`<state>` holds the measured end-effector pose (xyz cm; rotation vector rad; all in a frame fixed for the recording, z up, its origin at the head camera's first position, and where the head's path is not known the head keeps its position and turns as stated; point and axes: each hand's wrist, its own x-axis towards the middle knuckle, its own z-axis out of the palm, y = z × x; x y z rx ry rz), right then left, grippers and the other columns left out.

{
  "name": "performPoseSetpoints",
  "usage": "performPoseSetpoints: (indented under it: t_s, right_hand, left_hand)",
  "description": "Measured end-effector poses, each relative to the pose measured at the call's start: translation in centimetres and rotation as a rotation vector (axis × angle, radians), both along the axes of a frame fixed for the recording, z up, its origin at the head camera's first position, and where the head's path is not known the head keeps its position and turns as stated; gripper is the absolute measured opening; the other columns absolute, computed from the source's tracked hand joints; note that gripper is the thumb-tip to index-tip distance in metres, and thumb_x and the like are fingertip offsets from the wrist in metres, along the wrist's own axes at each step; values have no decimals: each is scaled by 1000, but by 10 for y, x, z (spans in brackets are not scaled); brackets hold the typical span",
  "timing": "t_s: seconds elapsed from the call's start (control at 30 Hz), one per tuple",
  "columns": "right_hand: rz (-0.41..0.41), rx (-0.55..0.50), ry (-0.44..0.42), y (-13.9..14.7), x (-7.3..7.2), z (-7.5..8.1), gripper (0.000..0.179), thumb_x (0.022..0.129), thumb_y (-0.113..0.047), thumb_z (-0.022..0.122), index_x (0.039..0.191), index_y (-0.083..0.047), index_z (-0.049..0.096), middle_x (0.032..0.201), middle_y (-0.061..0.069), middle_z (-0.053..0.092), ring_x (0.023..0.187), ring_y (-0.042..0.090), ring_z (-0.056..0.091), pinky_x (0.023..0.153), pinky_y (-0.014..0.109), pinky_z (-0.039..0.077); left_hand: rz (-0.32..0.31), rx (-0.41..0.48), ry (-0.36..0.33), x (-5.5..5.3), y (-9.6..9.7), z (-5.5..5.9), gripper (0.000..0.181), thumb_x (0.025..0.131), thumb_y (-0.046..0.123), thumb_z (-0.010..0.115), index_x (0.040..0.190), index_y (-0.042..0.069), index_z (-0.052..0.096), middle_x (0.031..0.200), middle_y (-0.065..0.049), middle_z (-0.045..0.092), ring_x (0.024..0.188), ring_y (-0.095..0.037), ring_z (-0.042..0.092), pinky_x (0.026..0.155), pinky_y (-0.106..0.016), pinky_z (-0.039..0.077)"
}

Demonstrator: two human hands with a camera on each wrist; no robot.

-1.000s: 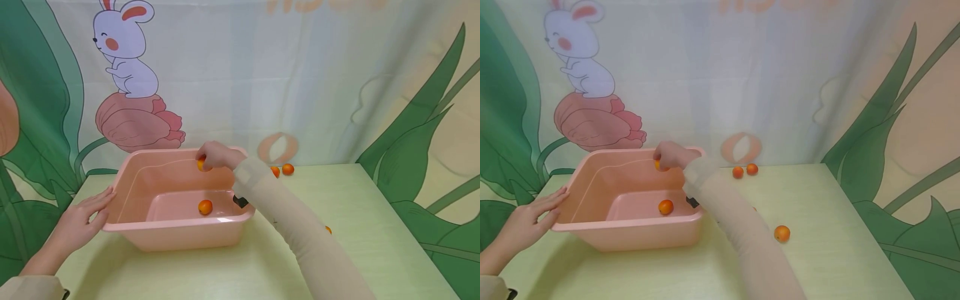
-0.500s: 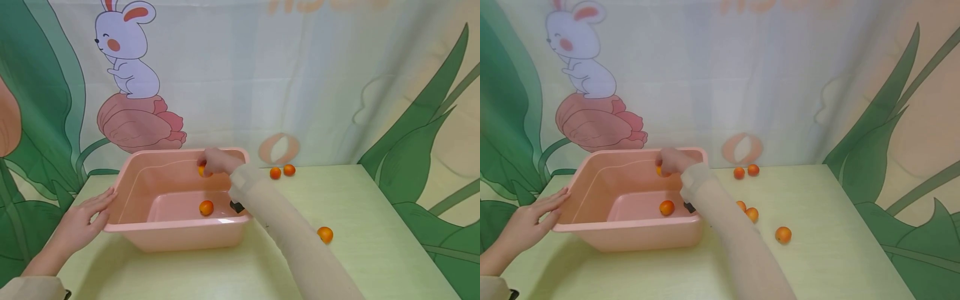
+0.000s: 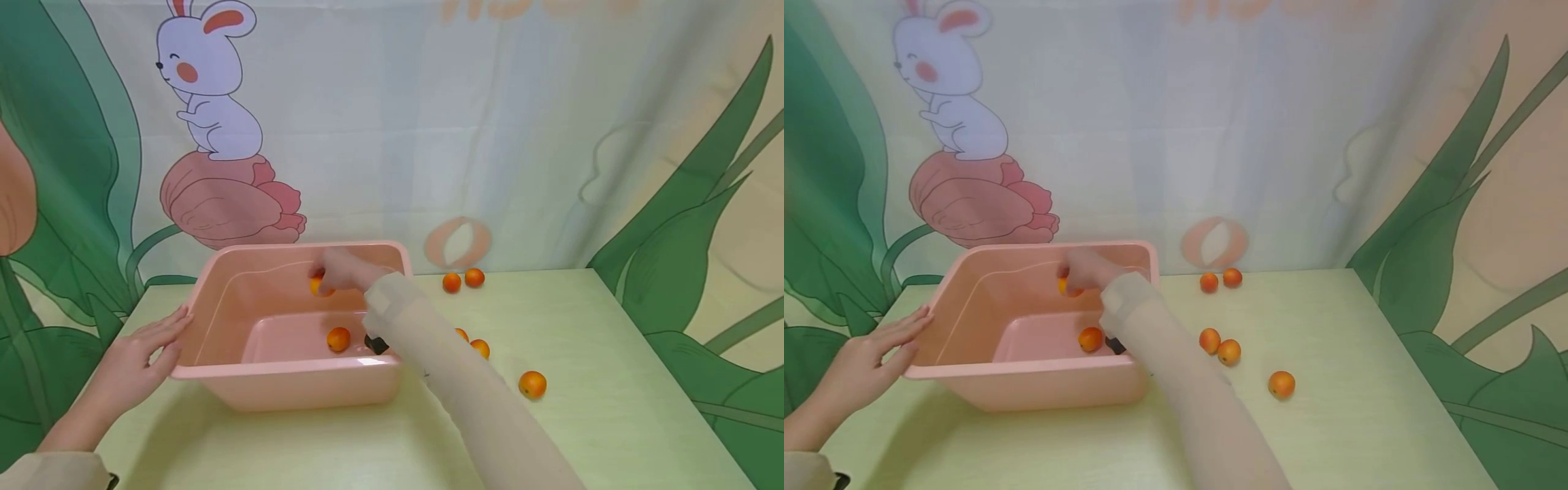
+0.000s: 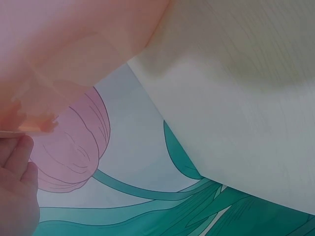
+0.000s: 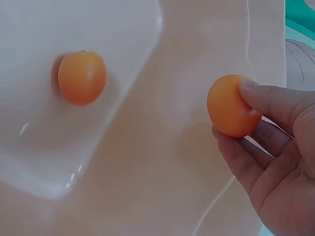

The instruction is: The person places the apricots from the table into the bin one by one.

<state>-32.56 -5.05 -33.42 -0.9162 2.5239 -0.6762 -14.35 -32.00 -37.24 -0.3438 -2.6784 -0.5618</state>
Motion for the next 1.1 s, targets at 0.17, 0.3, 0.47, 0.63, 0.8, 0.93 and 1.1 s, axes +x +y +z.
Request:
performPoseSetpoints:
  t_s: [0.17, 0.3, 0.47, 0.63, 0.8, 0.93, 1.1]
  right_hand:
    - [29, -11, -10, -5, 1, -9, 24, 76, -4, 65, 100, -7, 65, 82, 0, 59, 83, 16, 50, 73, 19, 43]
    - [6, -54, -81, -4, 6, -15, 10, 76, -1, 63, 84, -7, 62, 69, -2, 50, 69, 13, 45, 62, 19, 39]
    - [0, -114, -162, -3, 12, -18, 18, 76, 3, 57, 65, -8, 49, 57, -1, 32, 55, 13, 33, 51, 22, 30]
    - [5, -97, -168, -5, 13, -21, 8, 76, -2, 63, 76, -10, 63, 63, -1, 49, 65, 12, 45, 59, 20, 39]
    - [27, -66, -180, -6, 12, -23, 16, 75, -8, 68, 91, -11, 66, 77, -2, 59, 81, 14, 50, 74, 23, 43]
    - [61, -60, -229, -5, 14, -25, 11, 76, -8, 67, 87, -7, 66, 71, -2, 56, 76, 14, 49, 71, 25, 43]
    - [33, -75, -309, -5, 21, -25, 7, 76, -7, 66, 83, -5, 64, 66, 0, 51, 71, 14, 47, 65, 24, 41]
  left_hand:
    - [0, 3, 14, 0, 1, -1, 39, 88, 16, 48, 127, 14, 50, 136, -3, 41, 123, -28, 40, 82, -57, 36]
    - [-4, 8, 13, 0, 1, -1, 39, 88, 17, 49, 127, 15, 50, 137, 0, 40, 128, -12, 34, 81, -58, 36]
    - [-11, 25, 25, 0, 0, -2, 39, 88, 16, 49, 127, 16, 50, 136, 15, 35, 115, 25, 13, 81, -58, 36]
    - [-15, 25, 28, 0, 0, -2, 39, 88, 15, 49, 127, 17, 50, 135, 21, 31, 112, 28, 11, 80, -58, 35]
    - [-15, 25, 32, 0, -1, -3, 39, 88, 15, 49, 127, 17, 50, 135, 22, 31, 112, 28, 11, 81, -59, 35]
    - [-16, 21, 41, 0, -1, -3, 40, 88, 14, 49, 127, 18, 50, 134, 24, 30, 112, 28, 12, 81, -58, 35]
    - [-16, 24, 40, 0, -1, -4, 40, 87, 14, 50, 127, 18, 50, 134, 25, 30, 112, 28, 12, 79, -58, 35]
